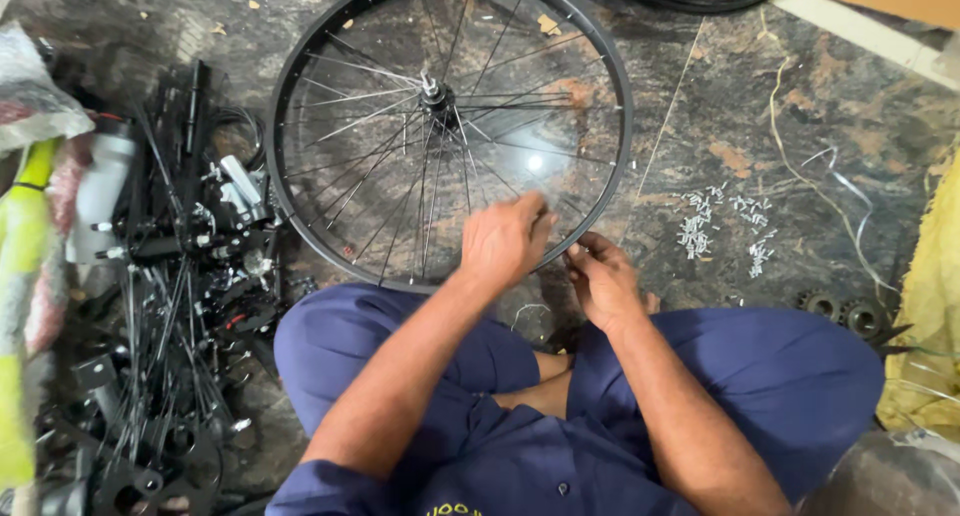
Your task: The person threads bicycle spokes through a hub and into a rim, then uses a tool to tighten and adjust the spokes while seated on the floor.
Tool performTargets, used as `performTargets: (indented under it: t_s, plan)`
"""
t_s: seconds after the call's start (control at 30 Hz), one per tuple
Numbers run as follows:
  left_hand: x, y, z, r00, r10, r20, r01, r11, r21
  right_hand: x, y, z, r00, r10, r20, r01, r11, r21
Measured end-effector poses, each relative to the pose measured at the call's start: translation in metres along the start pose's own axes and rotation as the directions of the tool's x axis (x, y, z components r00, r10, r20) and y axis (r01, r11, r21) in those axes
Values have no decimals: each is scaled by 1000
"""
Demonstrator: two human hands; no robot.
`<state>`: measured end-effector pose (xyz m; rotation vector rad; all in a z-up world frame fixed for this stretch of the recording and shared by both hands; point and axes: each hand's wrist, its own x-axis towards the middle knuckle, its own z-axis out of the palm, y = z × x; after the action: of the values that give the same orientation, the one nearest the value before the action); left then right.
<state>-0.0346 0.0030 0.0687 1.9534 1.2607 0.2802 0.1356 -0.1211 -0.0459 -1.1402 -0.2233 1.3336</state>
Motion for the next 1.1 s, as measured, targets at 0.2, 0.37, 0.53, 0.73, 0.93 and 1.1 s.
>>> performTargets:
  t_s: [0.2, 0.37, 0.53, 0.73, 0.93, 1.1]
  plan:
    - [40, -3, -14, 802, 519, 296, -563, 822, 82, -4, 3, 6, 996, -65, -68, 56, 990, -131]
    - [58, -6, 4, 786, 439, 436, -438, 892, -108, -6, 2, 4, 993, -102, -54, 87, 967, -239]
    - [62, -7, 16, 819, 376, 433, -403, 915, -33, -9, 0, 9, 998, -49, -36, 45, 992, -115]
    - [64, -4, 11, 807, 370, 460, -385, 921, -66, -4, 2, 8, 993, -103, -55, 91, 978, -189]
    - [68, -3, 15, 812, 354, 463, -396, 918, -8, -5, -2, 9, 997, -51, -58, 49, 998, -33]
    - [65, 1, 13, 812, 283, 510, -326, 945, -6, -8, -9, 11, 996, -36, -86, 45, 994, 97]
